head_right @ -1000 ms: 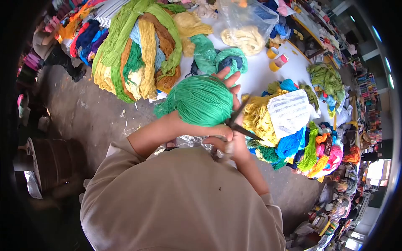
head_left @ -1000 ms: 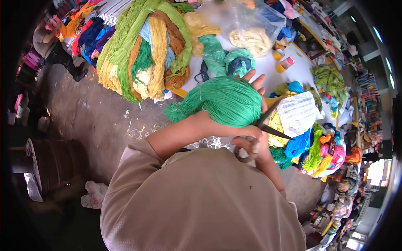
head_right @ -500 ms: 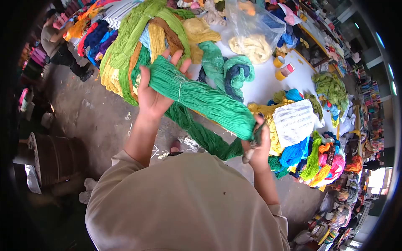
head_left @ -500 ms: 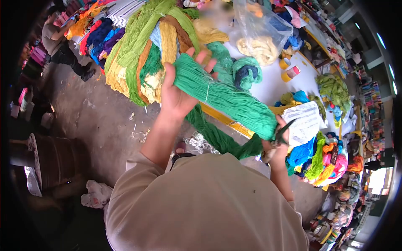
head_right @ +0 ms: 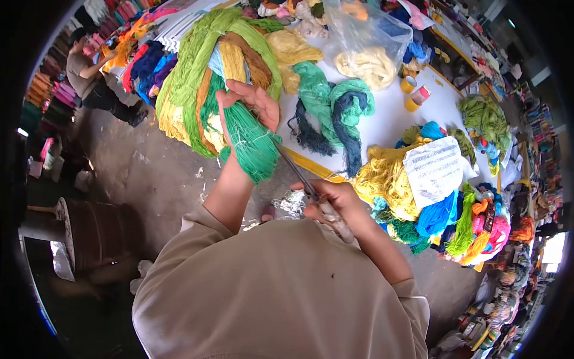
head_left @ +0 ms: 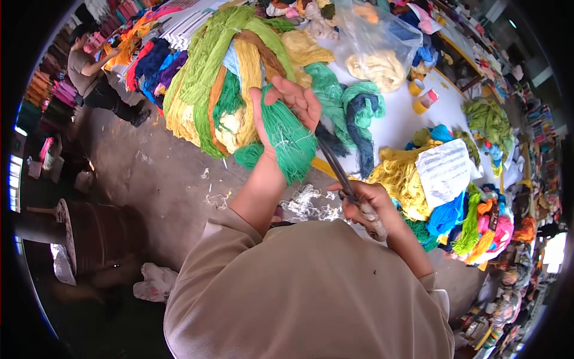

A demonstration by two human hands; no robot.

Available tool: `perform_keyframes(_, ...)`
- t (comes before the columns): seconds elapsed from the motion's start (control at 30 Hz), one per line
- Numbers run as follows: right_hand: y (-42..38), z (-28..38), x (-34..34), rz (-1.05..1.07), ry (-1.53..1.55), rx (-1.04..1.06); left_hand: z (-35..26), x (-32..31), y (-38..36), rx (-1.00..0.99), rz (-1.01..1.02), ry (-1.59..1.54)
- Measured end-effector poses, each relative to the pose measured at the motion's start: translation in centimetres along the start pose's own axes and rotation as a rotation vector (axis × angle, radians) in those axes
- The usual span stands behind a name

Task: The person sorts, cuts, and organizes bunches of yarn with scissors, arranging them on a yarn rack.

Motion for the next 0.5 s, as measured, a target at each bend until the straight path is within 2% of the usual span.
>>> perform_keyframes(0.33, 1.5, -1.4, -1.1, 0.048, 0.103, -0.095, 0.2, -0.9, -0.7, 0.041, 0.062, 0.043)
perform_keyframes(0.4, 1.7, -1.0, -1.1, 0.048, 0.006, -0.010, 0.3, -0.6, -0.9, 0.044, 0.071, 0.147)
perform_keyframes(0.5, 1.6, -0.6, -1.2, 0.033, 0.028, 0.011, 0.7, 0.0, -1.1, 0.047, 0.076, 0.237)
Point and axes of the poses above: each hand's wrist, its own y-axis towards the middle knuckle, its own x-axis out of the back of the hand, z = x × y, the point moved 7 cm from there along y, towards the middle knuckle, and after that the axes turned 7 degrees about y, right-handed, at the moved point
